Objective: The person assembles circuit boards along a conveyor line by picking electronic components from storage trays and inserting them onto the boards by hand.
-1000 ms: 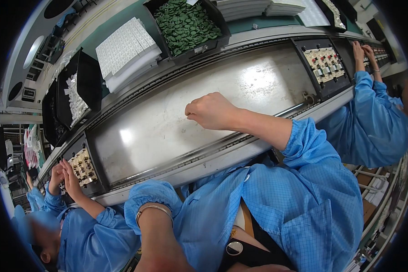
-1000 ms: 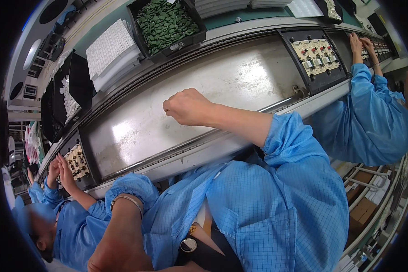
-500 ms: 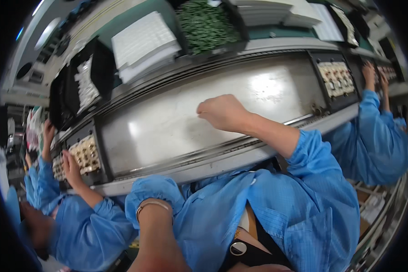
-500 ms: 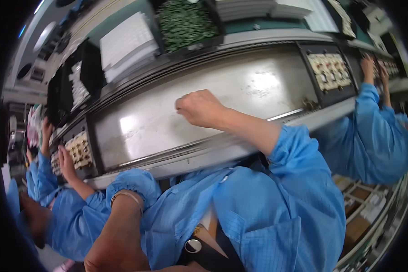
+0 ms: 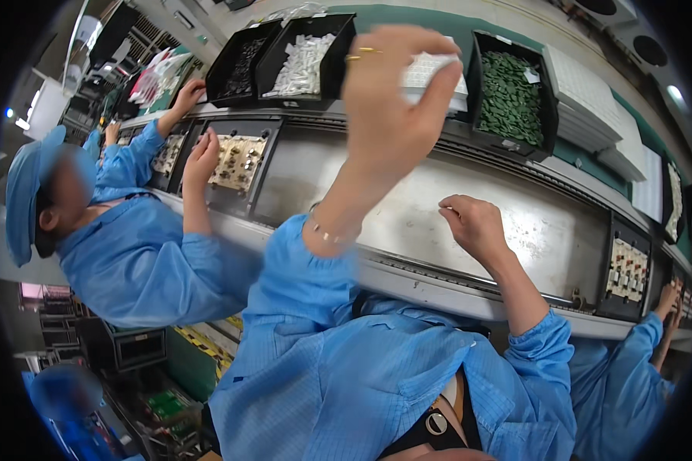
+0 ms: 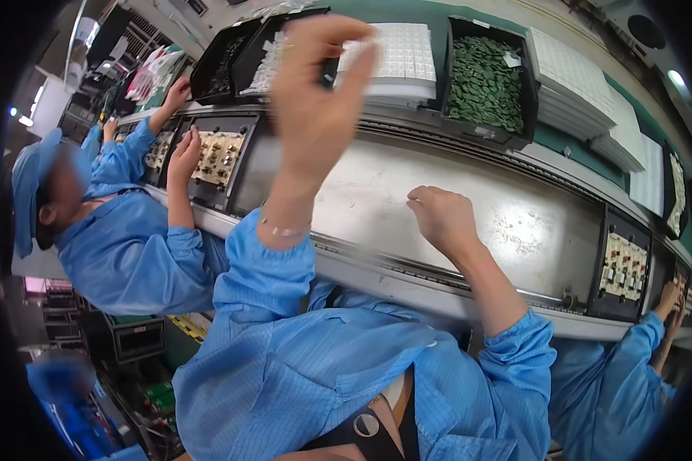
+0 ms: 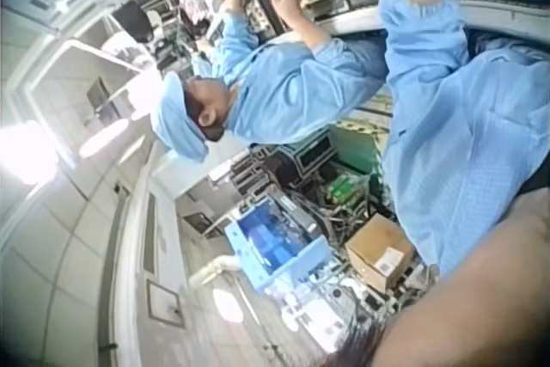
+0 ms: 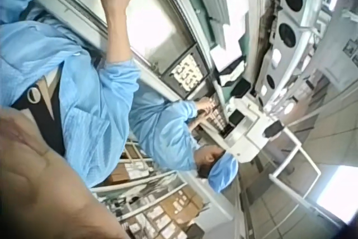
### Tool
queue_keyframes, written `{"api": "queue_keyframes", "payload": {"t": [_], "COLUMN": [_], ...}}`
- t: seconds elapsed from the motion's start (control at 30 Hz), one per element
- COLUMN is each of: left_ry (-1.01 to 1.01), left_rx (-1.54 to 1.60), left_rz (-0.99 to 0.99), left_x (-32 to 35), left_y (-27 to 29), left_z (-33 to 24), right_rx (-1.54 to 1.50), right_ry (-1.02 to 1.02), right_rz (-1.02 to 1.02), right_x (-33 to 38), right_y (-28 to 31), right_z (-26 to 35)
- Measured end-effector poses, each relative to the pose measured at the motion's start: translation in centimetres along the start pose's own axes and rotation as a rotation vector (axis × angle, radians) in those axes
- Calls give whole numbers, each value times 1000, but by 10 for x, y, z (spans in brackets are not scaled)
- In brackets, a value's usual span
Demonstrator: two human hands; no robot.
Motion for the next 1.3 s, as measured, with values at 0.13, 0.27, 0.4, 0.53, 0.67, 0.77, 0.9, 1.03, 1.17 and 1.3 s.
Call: {"api": "queue_keyframes", "payload": {"t": [0.13,0.27,0.4,0.53,0.67,0.77,0.9,1.03,1.17,1.3], "left_ry": [17,67,130,148,57,39,-19,-20,-1,193], "left_rx": [-473,-577,-485,-528,-591,-572,-500,-427,-410,-479], "left_rz": [289,329,379,386,413,371,308,283,185,298], "left_x": [44,60,60,53,54,56,52,46,49,79], "left_y": [-15,-15,-19,-17,-17,-16,-14,2,50,116], "left_z": [73,116,126,127,126,124,120,99,73,56], "right_rx": [17,17,24,32,37,42,36,29,36,-29], "right_ry": [-46,8,2,0,-16,-5,-16,-5,3,36], "right_rz": [-1,-23,-29,-34,-47,-59,-61,-134,-299,-459], "right_x": [-5,-4,-4,-6,-9,-12,-13,-13,-16,-22], "right_y": [3,2,3,4,8,9,11,16,27,53], "right_z": [5,7,8,9,11,13,14,10,6,10]}}
Point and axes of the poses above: each hand's wrist, its own x-axis away from the middle knuckle, its own y-axis out of the back of the hand, z = x × y, the point moved 3 cm from there along -x, towards the middle knuckle, and after that the axes turned 3 degrees about -x, right-handed, at the moved point
